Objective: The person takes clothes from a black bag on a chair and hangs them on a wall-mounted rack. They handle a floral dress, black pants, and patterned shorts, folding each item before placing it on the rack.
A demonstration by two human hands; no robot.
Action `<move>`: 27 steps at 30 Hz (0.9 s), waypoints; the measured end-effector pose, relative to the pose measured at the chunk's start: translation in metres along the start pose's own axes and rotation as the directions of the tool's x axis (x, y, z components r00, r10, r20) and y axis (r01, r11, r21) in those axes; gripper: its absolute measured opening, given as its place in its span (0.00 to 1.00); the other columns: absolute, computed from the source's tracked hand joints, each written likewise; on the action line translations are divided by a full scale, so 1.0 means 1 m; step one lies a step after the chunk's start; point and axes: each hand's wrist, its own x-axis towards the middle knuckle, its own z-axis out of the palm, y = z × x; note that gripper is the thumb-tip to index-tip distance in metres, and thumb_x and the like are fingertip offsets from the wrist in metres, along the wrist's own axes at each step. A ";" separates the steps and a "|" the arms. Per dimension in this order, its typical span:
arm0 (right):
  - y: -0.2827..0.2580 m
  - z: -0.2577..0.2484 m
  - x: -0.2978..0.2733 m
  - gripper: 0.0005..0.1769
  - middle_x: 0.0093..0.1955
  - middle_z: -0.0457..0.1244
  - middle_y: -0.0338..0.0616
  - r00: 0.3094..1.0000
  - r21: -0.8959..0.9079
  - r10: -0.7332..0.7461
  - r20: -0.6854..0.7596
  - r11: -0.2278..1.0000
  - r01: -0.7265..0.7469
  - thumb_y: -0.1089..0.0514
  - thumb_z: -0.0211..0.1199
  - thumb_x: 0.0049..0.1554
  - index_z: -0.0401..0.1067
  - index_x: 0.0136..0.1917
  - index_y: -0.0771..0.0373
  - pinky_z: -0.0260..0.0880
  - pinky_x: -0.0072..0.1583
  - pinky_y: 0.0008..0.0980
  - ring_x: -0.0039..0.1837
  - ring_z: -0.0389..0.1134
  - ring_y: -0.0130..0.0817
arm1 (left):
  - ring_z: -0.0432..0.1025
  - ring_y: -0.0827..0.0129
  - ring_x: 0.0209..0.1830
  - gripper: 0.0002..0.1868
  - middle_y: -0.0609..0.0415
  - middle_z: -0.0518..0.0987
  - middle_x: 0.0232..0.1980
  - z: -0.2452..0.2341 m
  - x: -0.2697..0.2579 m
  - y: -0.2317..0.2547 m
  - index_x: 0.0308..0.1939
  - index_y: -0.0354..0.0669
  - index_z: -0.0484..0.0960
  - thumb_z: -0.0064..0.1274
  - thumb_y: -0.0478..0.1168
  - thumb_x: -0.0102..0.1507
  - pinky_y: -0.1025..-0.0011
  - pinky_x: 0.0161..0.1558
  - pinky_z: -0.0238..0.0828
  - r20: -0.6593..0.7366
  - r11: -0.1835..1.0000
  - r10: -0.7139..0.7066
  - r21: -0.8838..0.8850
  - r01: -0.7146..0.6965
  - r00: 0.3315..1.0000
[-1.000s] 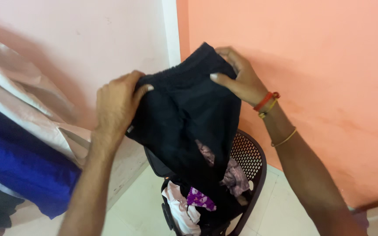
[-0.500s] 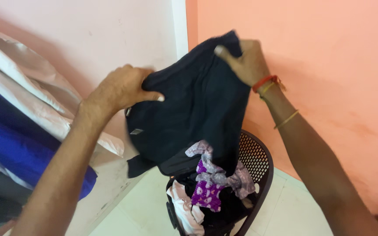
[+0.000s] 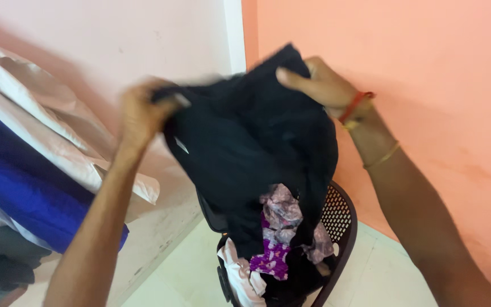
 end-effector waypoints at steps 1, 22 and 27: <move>0.001 -0.004 -0.004 0.16 0.44 0.71 0.31 0.991 0.120 0.069 0.116 0.989 -0.083 0.48 0.65 0.59 0.77 0.49 0.64 0.73 0.50 0.21 0.46 0.71 0.16 | 0.78 0.70 0.34 0.12 0.52 0.85 0.39 -0.002 0.001 0.001 0.45 0.33 0.84 0.64 0.32 0.59 0.72 0.38 0.79 -0.227 0.999 -0.023 -0.045 0.013 0.974; 0.005 -0.030 0.019 0.27 0.33 0.60 0.50 0.999 -0.535 0.029 0.026 0.845 -0.011 0.46 0.64 0.68 0.73 0.42 0.76 0.62 0.43 0.35 0.39 0.59 0.31 | 0.75 0.74 0.38 0.17 0.54 0.84 0.41 -0.043 -0.017 0.029 0.53 0.33 0.84 0.56 0.46 0.72 0.73 0.43 0.74 0.029 0.910 0.157 0.383 -0.156 0.987; -0.014 -0.027 -0.001 0.21 0.51 0.71 0.36 0.962 0.081 -0.102 0.252 0.993 0.084 0.47 0.65 0.62 0.77 0.54 0.69 0.70 0.59 0.26 0.53 0.70 0.21 | 0.76 0.76 0.43 0.17 0.58 0.84 0.47 -0.048 -0.022 0.046 0.54 0.33 0.82 0.56 0.46 0.72 0.75 0.47 0.76 0.202 0.978 0.129 -0.189 -0.090 0.971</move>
